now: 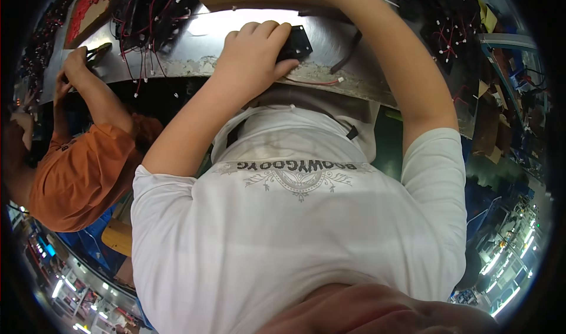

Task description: The worker is assembling small electronic housings by inserting wires and securing pins using a pair of pliers.

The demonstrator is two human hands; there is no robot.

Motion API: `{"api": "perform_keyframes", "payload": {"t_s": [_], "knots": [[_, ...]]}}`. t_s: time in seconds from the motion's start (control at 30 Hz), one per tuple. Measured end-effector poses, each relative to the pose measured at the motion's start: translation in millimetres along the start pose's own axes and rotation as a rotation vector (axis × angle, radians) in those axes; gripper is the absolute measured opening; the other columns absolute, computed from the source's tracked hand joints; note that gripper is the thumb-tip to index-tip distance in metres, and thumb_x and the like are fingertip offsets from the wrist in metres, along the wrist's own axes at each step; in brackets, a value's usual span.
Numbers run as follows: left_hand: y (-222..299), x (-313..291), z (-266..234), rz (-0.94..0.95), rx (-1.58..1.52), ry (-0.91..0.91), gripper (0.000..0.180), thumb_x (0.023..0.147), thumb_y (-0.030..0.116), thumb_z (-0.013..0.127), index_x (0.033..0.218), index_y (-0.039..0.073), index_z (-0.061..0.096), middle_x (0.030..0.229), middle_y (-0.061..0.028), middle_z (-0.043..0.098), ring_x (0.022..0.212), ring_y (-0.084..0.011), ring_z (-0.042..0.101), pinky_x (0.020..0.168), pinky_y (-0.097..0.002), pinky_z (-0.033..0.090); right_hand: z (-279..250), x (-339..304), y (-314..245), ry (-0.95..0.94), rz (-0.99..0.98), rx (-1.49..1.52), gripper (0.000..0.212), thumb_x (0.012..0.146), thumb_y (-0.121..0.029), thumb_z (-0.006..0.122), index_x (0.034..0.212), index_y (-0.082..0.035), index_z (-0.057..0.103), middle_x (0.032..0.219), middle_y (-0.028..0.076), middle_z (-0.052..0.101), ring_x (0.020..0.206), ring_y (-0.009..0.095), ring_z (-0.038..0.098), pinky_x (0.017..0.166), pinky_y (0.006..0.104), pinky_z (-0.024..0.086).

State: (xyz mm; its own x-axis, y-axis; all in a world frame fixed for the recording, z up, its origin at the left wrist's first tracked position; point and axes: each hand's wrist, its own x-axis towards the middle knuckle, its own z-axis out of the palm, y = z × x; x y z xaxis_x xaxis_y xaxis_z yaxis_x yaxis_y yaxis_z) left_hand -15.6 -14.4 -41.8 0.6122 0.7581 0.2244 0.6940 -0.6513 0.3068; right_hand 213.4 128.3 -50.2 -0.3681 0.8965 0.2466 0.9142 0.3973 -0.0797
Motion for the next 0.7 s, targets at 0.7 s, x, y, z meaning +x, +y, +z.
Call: {"api": "perform_keyframes", "payload": {"t_s": [0.7], "knots": [[10, 9, -35, -0.326, -0.497, -0.154, 0.079, 0.067, 0.043, 0.094, 0.123, -0.001, 0.061, 0.103, -0.0235, 0.070, 0.093, -0.0410, 0.070, 0.083, -0.0453, 0.056, -20, -176, -82, 0.263, 0.197, 1.102, 0.036, 0.078, -0.007, 0.081, 0.109, -0.009, 0.063, 0.108, 0.001, 0.071, 0.089, 0.011, 0.066, 0.065, 0.0279, 0.054]]}}
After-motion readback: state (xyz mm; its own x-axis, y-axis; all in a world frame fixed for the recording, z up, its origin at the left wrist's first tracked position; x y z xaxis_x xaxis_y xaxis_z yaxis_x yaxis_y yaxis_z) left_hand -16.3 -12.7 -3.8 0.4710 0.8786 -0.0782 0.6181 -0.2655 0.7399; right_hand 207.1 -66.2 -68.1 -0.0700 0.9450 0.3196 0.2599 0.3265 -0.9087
